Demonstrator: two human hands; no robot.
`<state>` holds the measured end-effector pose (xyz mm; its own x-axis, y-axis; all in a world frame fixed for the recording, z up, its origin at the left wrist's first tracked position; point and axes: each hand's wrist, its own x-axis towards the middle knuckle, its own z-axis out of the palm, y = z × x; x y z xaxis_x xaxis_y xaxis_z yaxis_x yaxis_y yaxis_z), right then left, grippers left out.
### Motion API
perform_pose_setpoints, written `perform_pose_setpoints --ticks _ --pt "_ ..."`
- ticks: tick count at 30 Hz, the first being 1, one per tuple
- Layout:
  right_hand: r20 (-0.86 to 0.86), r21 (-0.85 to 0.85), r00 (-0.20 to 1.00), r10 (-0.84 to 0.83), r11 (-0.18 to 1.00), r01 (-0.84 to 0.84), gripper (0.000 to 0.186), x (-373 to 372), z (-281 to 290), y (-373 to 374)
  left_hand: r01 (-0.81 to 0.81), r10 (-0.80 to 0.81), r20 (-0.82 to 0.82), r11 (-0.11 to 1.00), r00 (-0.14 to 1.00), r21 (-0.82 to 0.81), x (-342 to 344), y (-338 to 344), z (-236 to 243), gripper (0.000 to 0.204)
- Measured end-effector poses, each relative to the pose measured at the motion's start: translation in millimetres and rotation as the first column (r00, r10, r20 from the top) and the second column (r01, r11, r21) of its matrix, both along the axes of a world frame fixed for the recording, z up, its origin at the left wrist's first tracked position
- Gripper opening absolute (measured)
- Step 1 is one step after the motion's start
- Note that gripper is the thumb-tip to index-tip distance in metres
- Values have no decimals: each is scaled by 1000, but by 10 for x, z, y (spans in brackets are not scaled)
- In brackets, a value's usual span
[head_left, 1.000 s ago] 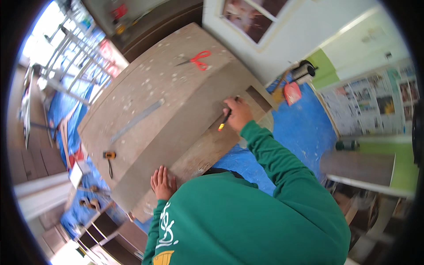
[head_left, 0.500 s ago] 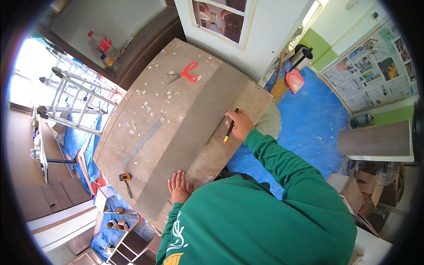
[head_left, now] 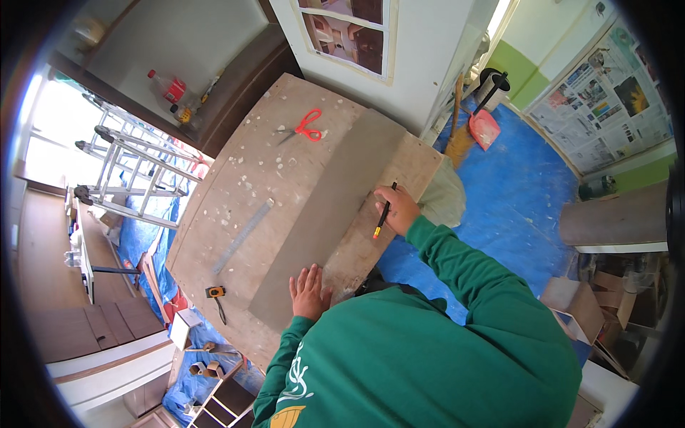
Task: The person uses red-handled scissors to trim a small piece of material on a wooden board, then measures and marks the board with a tape measure and pencil. They walk through the room and pick up a long wooden plank, carrying it across the space.
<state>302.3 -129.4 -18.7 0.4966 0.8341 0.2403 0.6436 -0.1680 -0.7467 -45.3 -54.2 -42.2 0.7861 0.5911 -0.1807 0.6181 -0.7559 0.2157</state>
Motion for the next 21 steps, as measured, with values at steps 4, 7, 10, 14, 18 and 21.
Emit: perform_pose_setpoints --ticks 4,7,10,14,18,21 --pt "-3 -2 1000 -1 1000 1 26 7 5 -65 47 -47 9 999 999 15 184 77 72 60" --pt "-21 19 1000 -21 1000 22 27 -21 58 -114 64 -65 20 998 998 29 265 117 138 58" --pt "-49 -31 998 -46 999 44 27 -33 124 -178 64 -65 32 998 997 23 289 125 166 58" --pt "-6 64 996 -84 994 84 26 -23 26 -272 48 -48 30 999 998 5 260 100 179 59" --pt "19 147 974 -227 964 222 21 166 -289 -486 13 -2 211 999 977 -50 155 50 295 48" --pt "-378 67 871 -313 929 363 11 447 -509 -786 -126 245 294 919 924 -373 -275 -53 299 33"
